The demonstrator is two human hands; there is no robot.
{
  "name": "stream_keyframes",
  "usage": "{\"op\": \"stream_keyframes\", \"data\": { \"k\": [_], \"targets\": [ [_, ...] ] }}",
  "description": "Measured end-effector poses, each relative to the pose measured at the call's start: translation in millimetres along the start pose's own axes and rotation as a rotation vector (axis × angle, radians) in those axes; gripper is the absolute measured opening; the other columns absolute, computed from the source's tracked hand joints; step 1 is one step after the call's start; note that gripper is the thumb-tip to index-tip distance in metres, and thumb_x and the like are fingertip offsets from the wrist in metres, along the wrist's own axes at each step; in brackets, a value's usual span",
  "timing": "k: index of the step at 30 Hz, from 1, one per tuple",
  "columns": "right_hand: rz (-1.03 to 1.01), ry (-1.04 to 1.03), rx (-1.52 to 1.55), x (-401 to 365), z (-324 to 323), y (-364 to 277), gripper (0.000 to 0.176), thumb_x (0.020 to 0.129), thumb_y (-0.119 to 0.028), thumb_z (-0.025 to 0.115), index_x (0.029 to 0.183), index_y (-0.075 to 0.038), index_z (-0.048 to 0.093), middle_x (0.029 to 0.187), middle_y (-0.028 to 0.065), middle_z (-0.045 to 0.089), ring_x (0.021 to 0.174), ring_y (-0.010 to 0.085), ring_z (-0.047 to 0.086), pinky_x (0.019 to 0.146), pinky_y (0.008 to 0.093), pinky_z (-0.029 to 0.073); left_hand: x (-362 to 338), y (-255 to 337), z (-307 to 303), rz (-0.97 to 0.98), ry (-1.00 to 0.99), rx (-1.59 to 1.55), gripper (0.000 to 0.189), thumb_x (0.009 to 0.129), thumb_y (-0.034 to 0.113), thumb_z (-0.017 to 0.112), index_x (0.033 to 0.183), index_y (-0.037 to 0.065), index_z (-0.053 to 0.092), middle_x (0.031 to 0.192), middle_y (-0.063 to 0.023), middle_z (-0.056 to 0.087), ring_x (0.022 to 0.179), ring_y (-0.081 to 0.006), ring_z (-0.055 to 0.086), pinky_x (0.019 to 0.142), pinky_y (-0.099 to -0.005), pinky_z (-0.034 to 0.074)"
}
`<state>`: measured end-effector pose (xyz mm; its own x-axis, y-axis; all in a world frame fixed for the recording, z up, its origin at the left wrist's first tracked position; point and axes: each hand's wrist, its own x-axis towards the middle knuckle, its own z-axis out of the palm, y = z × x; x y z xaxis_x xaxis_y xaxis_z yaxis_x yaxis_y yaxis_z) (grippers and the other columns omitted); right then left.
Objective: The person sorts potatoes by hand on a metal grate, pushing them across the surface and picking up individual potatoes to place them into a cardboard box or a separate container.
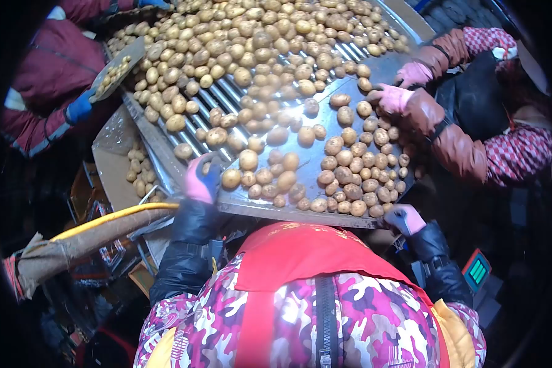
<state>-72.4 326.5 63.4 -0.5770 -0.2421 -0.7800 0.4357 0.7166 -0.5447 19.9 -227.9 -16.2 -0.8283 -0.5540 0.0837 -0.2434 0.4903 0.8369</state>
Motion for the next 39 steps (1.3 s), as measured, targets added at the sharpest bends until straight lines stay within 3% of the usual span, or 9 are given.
{"op": "stream_keyframes", "data": {
  "k": [2, 5, 9, 11, 16, 22, 25, 29, 39],
  "targets": [
    [-0.05, -0.094, -0.574, -25.2, -30.3, 87.2, 0.019, 0.094, -0.023, 0.074, 0.093, -0.004, 0.079, 0.077, 0.0036, 0.073, 0.065, 0.0135, 0.067, 0.061, 0.0338, 0.053, -2.0, -1.8, 1.3, 0.024, -0.021, 0.069, 0.028, 0.092, 0.02, 0.078, 0.115, 0.004, 0.075, 0.109, -0.0143, 0.072, 0.103, -0.0277, 0.07, 0.095, -0.039, 0.054],
    [0.357, -0.348, -0.929, -74.5, -38.3, 60.2, 0.025, 0.09, -0.03, 0.079, 0.101, -0.008, 0.081, 0.08, 0.0087, 0.075, 0.075, 0.0196, 0.072, 0.07, 0.0345, 0.056, -6.4, 9.1, 5.0, 0.109, -0.105, 0.186, 0.029, 0.09, 0.023, 0.08, 0.114, 0.007, 0.075, 0.111, -0.0159, 0.07, 0.106, -0.0338, 0.069, 0.096, -0.0407, 0.053],
    [-0.311, 0.045, -0.57, -34.0, -26.1, -55.6, 0.029, 0.089, -0.032, 0.079, 0.098, -0.005, 0.077, 0.081, 0.0175, 0.073, 0.075, 0.0287, 0.073, 0.068, 0.0382, 0.056, -1.8, 9.2, 4.6, 0.036, -0.078, 0.172, 0.029, 0.09, 0.024, 0.079, 0.113, 0.008, 0.075, 0.11, -0.0162, 0.071, 0.106, -0.0344, 0.069, 0.096, -0.0411, 0.054],
    [-0.482, 0.145, -0.465, 15.0, -12.9, -119.2, 0.04, 0.089, -0.032, 0.079, 0.116, -0.004, 0.072, 0.094, 0.0186, 0.074, 0.085, 0.0323, 0.074, 0.078, 0.0418, 0.057, -1.7, 7.0, 3.2, 0.086, -0.09, 0.182, 0.028, 0.09, 0.025, 0.078, 0.112, 0.009, 0.075, 0.107, -0.0157, 0.07, 0.103, -0.0357, 0.069, 0.093, -0.0421, 0.054],
    [-1.05, 0.32, -0.618, 196.3, 16.6, -268.4, 0.045, 0.091, -0.032, 0.078, 0.127, -0.007, 0.069, 0.119, 0.0188, 0.072, 0.108, 0.036, 0.071, 0.093, 0.0432, 0.056, -4.4, 33.9, -13.3, 0.117, -0.34, 0.348, 0.032, 0.088, 0.031, 0.077, 0.114, 0.013, 0.074, 0.103, -0.0153, 0.069, 0.099, -0.0379, 0.068, 0.088, -0.0467, 0.055],
    [-1.016, 0.379, -0.778, 331.6, 52.0, -475.4, 0.08, 0.089, -0.057, 0.073, 0.15, -0.008, 0.053, 0.138, 0.0224, 0.064, 0.128, 0.0393, 0.061, 0.11, 0.0443, 0.048, -3.2, 38.3, -12.7, 0.06, -0.336, 0.42, 0.036, 0.088, 0.03, 0.075, 0.12, 0.013, 0.071, 0.11, -0.0126, 0.068, 0.103, -0.0353, 0.067, 0.089, -0.046, 0.055],
    [-0.787, 0.197, -0.755, 348.0, 77.2, -533.5, 0.095, 0.088, -0.063, 0.07, 0.161, -0.011, 0.038, 0.152, 0.0183, 0.056, 0.141, 0.0365, 0.053, 0.117, 0.0427, 0.041, -0.3, 35.8, -12.1, 0.106, -0.312, 0.444, 0.035, 0.086, 0.029, 0.077, 0.116, 0.013, 0.073, 0.104, -0.0137, 0.069, 0.096, -0.0367, 0.068, 0.083, -0.047, 0.056],
    [-0.872, 0.355, -0.666, 419.7, 86.6, -575.0, 0.109, 0.081, -0.067, 0.077, 0.163, -0.011, 0.033, 0.147, 0.0256, 0.059, 0.135, 0.0397, 0.059, 0.115, 0.0433, 0.045, 4.7, 42.4, -12.8, 0.042, -0.352, 0.452, 0.034, 0.086, 0.028, 0.077, 0.117, 0.014, 0.073, 0.103, -0.0133, 0.068, 0.095, -0.0348, 0.068, 0.081, -0.0452, 0.057],
    [-0.875, 0.154, -0.869, 334.8, 86.4, -504.1, 0.089, 0.08, -0.065, 0.076, 0.15, -0.014, 0.054, 0.137, 0.0236, 0.065, 0.123, 0.0416, 0.065, 0.108, 0.046, 0.05, 1.6, 40.8, -9.9, 0.013, -0.325, 0.418, 0.034, 0.085, 0.027, 0.077, 0.116, 0.012, 0.072, 0.106, -0.0146, 0.069, 0.098, -0.0374, 0.068, 0.087, -0.0469, 0.055]
  ]
}}
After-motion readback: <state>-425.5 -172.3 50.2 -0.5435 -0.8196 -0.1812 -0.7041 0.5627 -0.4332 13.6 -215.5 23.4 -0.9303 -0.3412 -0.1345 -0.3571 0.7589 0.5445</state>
